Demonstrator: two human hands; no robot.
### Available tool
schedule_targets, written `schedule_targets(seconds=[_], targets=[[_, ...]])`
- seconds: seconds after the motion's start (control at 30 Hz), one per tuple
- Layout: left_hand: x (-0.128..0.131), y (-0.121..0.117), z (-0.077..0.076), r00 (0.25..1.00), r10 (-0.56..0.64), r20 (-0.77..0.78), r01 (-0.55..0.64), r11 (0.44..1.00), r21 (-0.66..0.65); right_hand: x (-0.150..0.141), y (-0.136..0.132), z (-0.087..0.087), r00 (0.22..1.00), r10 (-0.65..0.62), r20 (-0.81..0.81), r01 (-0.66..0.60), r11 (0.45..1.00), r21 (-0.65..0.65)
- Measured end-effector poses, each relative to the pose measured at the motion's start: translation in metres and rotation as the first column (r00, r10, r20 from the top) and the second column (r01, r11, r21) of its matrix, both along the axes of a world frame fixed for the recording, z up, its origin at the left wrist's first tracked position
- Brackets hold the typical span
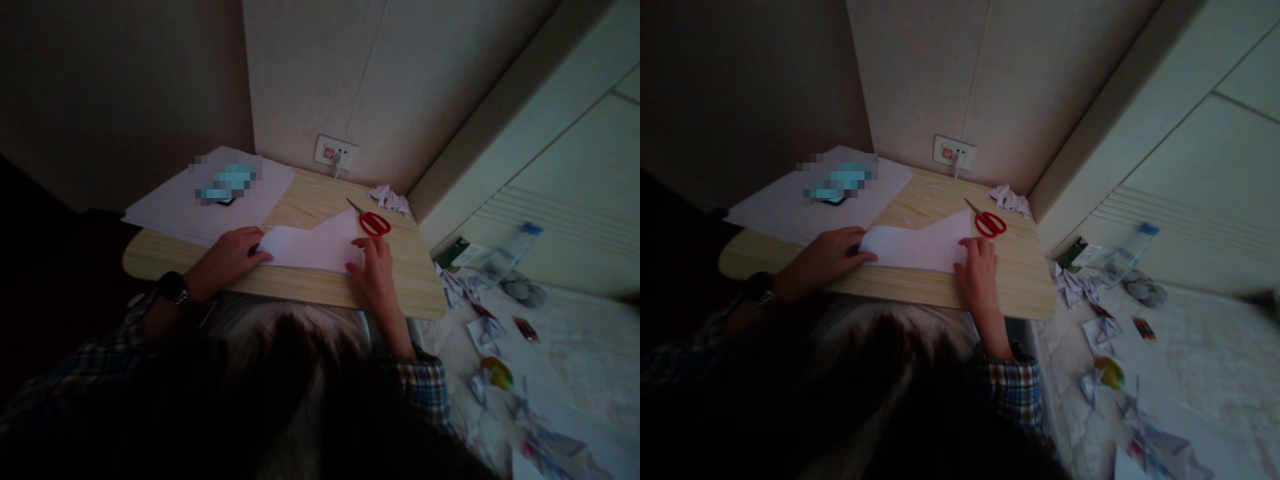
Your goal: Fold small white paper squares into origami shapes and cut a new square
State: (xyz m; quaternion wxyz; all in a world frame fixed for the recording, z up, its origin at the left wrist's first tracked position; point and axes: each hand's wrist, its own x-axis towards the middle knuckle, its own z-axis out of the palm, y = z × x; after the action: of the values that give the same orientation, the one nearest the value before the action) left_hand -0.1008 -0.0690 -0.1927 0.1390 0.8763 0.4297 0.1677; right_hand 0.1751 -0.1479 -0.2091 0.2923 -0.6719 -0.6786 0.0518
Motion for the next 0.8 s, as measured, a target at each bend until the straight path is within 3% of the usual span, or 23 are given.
schedule_targets(seconds=[0.1, 0.17, 0.23, 0.3, 0.4, 0.5, 0.57, 0.8], targets=[[0.000, 0.002, -0.002, 1.000, 0.012, -0.001, -0.012, 1.000, -0.004, -0.012, -0.005, 0.000, 0.975, 0.217, 0.038, -0.216, 0.976, -0.021], [0.000, 0.003, -0.005, 0.999, 0.039, 0.011, -0.039, 0.999, 0.005, -0.016, -0.005, -0.002, 0.956, 0.290, 0.052, -0.289, 0.957, -0.026], [0.000, 0.002, -0.007, 0.996, 0.084, 0.042, -0.086, 0.995, 0.041, -0.017, -0.003, -0.003, 0.951, 0.303, 0.065, -0.303, 0.953, -0.016], [0.000, -0.001, -0.008, 0.993, 0.087, 0.081, -0.101, 0.979, 0.179, -0.017, -0.001, -0.004, 0.950, 0.303, 0.080, -0.304, 0.953, -0.006], [0.001, -0.009, -0.009, 0.997, -0.054, 0.063, 0.025, 0.919, 0.393, -0.017, 0.000, -0.005, 0.946, 0.307, 0.107, -0.309, 0.951, 0.001], [0.005, -0.018, -0.014, 0.971, -0.238, -0.009, 0.223, 0.896, 0.384, -0.018, 0.000, -0.004, 0.943, 0.304, 0.132, -0.308, 0.951, 0.007], [0.007, -0.021, -0.019, 0.956, -0.292, -0.021, 0.278, 0.885, 0.373, -0.019, 0.000, -0.004, 0.944, 0.298, 0.143, -0.303, 0.953, 0.014], [0.005, -0.015, -0.023, 0.965, -0.258, -0.046, 0.254, 0.881, 0.399, -0.018, 0.003, -0.004, 0.947, 0.294, 0.129, -0.302, 0.952, 0.048]])
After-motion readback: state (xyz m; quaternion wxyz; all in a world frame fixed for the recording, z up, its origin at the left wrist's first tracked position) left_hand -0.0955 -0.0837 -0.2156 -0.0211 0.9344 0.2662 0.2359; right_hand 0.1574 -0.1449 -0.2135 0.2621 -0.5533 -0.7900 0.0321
